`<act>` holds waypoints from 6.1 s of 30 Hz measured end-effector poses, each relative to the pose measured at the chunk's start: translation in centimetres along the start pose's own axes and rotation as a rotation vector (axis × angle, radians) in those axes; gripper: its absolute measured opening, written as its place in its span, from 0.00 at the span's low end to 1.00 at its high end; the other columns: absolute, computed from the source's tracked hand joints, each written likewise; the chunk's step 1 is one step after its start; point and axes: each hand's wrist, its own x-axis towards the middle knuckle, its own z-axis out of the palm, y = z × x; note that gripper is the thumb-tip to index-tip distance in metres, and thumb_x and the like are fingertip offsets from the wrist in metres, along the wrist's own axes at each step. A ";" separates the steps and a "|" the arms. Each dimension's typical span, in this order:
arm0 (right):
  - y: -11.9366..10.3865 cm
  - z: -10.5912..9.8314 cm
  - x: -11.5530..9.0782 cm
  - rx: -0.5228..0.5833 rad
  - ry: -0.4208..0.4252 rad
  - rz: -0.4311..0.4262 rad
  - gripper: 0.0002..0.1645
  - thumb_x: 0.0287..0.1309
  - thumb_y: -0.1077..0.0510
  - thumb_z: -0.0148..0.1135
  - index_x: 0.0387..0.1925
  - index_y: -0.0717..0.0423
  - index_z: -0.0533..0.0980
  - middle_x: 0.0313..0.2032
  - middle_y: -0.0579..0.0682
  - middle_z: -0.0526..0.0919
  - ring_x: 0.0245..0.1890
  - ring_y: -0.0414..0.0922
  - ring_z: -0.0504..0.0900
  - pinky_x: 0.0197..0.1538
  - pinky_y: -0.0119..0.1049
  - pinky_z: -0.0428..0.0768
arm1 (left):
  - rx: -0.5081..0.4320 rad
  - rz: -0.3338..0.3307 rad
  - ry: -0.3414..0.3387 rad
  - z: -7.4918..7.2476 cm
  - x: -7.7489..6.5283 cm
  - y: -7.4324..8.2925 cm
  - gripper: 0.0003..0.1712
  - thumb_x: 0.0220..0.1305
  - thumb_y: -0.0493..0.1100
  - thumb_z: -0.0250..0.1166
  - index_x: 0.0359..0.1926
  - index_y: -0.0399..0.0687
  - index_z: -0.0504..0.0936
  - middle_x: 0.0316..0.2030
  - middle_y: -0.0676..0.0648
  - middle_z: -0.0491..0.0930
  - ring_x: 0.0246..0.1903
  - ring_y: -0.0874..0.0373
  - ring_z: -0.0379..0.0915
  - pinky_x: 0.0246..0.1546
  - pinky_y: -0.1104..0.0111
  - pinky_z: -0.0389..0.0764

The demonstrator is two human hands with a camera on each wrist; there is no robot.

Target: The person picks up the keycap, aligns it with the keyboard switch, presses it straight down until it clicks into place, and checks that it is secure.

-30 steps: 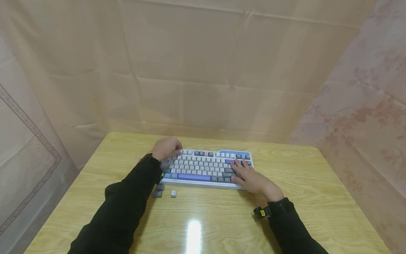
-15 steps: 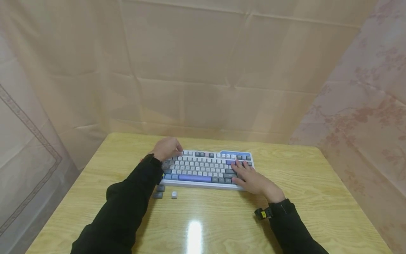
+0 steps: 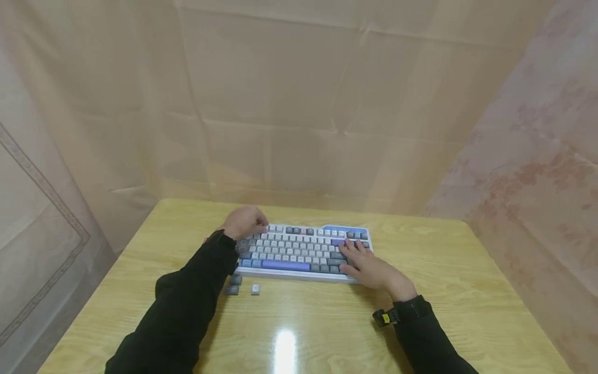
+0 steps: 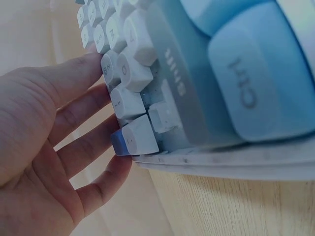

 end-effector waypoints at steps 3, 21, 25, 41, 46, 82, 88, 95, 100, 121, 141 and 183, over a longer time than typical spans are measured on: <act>0.0 0.1 0.2 0.005 0.005 -0.008 0.38 0.79 0.47 0.49 0.78 0.61 0.53 0.78 0.66 0.45 0.77 0.68 0.37 0.73 0.66 0.42 | 0.004 0.006 -0.007 -0.1 0.0 -0.2 0.08 0.65 0.40 0.72 0.42 0.42 0.91 0.37 0.47 0.88 0.35 0.53 0.78 0.45 0.56 0.80; 0.2 -0.1 0.6 -0.008 0.009 0.007 0.38 0.79 0.45 0.48 0.79 0.59 0.53 0.78 0.64 0.45 0.77 0.66 0.36 0.74 0.64 0.41 | -0.101 0.157 0.025 -0.8 -2.9 -0.6 0.17 0.73 0.44 0.64 0.56 0.40 0.85 0.53 0.44 0.85 0.57 0.46 0.78 0.59 0.50 0.75; 0.3 -0.2 0.6 -0.020 0.010 0.000 0.38 0.79 0.45 0.48 0.79 0.59 0.53 0.78 0.65 0.45 0.77 0.66 0.37 0.74 0.64 0.42 | -0.097 0.201 0.040 -1.0 -4.3 -0.2 0.18 0.72 0.45 0.65 0.58 0.42 0.84 0.53 0.46 0.84 0.56 0.49 0.79 0.58 0.52 0.77; 0.1 -0.3 -0.1 -0.009 0.012 -0.001 0.39 0.79 0.46 0.49 0.79 0.60 0.52 0.78 0.65 0.45 0.77 0.66 0.36 0.74 0.64 0.41 | -0.177 0.281 0.003 0.7 -9.1 0.5 0.17 0.69 0.45 0.68 0.55 0.43 0.86 0.49 0.48 0.86 0.46 0.56 0.81 0.49 0.56 0.81; 0.0 -0.5 -0.4 -0.002 0.014 0.001 0.39 0.79 0.46 0.49 0.79 0.60 0.52 0.78 0.65 0.45 0.77 0.66 0.36 0.74 0.64 0.41 | -0.189 0.230 -0.008 0.2 -9.3 0.6 0.19 0.66 0.47 0.71 0.55 0.43 0.86 0.48 0.48 0.86 0.48 0.54 0.81 0.51 0.55 0.81; 0.1 -0.4 -0.4 -0.007 0.024 -0.017 0.39 0.78 0.46 0.49 0.79 0.61 0.53 0.78 0.66 0.46 0.77 0.67 0.37 0.74 0.65 0.42 | -0.092 0.267 -0.244 2.6 -9.4 2.2 0.13 0.46 0.42 0.83 0.31 0.49 0.86 0.25 0.57 0.80 0.26 0.67 0.72 0.32 0.70 0.76; 0.0 -0.4 -0.4 -0.002 0.021 -0.021 0.38 0.78 0.47 0.49 0.78 0.62 0.53 0.78 0.66 0.46 0.77 0.68 0.37 0.73 0.66 0.41 | -0.086 0.272 -0.240 2.8 -9.4 2.1 0.11 0.47 0.40 0.82 0.28 0.50 0.85 0.23 0.59 0.78 0.25 0.67 0.71 0.30 0.71 0.76; 0.0 -0.4 -0.4 -0.007 0.024 -0.016 0.38 0.78 0.47 0.50 0.78 0.61 0.54 0.78 0.66 0.47 0.77 0.67 0.38 0.73 0.65 0.42 | -0.089 0.259 -0.248 2.7 -9.4 2.2 0.11 0.48 0.40 0.82 0.27 0.50 0.85 0.22 0.61 0.76 0.24 0.66 0.70 0.29 0.70 0.75; 0.0 -0.4 -0.4 -0.009 0.023 -0.013 0.38 0.78 0.47 0.49 0.79 0.61 0.53 0.78 0.65 0.46 0.77 0.67 0.37 0.74 0.65 0.42 | -0.090 0.242 -0.255 2.6 -9.4 2.3 0.11 0.48 0.40 0.82 0.27 0.51 0.86 0.23 0.61 0.77 0.25 0.66 0.71 0.30 0.70 0.76; 0.0 -0.7 -0.4 -0.006 0.029 -0.018 0.39 0.79 0.45 0.48 0.79 0.61 0.52 0.78 0.65 0.45 0.77 0.68 0.37 0.73 0.67 0.42 | -0.097 0.234 -0.238 2.3 -9.1 2.6 0.07 0.53 0.40 0.79 0.30 0.52 0.87 0.24 0.60 0.77 0.26 0.64 0.71 0.32 0.67 0.76; -0.8 1.1 1.3 -0.196 0.123 0.019 0.40 0.80 0.41 0.42 0.79 0.61 0.50 0.78 0.64 0.45 0.78 0.65 0.39 0.74 0.66 0.40 | -0.112 0.096 -0.053 -2.0 -5.5 0.9 0.17 0.63 0.34 0.72 0.53 0.38 0.86 0.45 0.44 0.86 0.39 0.57 0.81 0.44 0.60 0.82; -2.5 0.4 1.1 -0.196 0.163 0.006 0.33 0.74 0.46 0.57 0.71 0.60 0.69 0.70 0.67 0.66 0.70 0.69 0.62 0.66 0.64 0.65 | 0.054 0.033 0.029 -1.1 -1.2 -1.1 0.14 0.66 0.30 0.65 0.52 0.35 0.87 0.48 0.39 0.86 0.51 0.44 0.81 0.56 0.51 0.78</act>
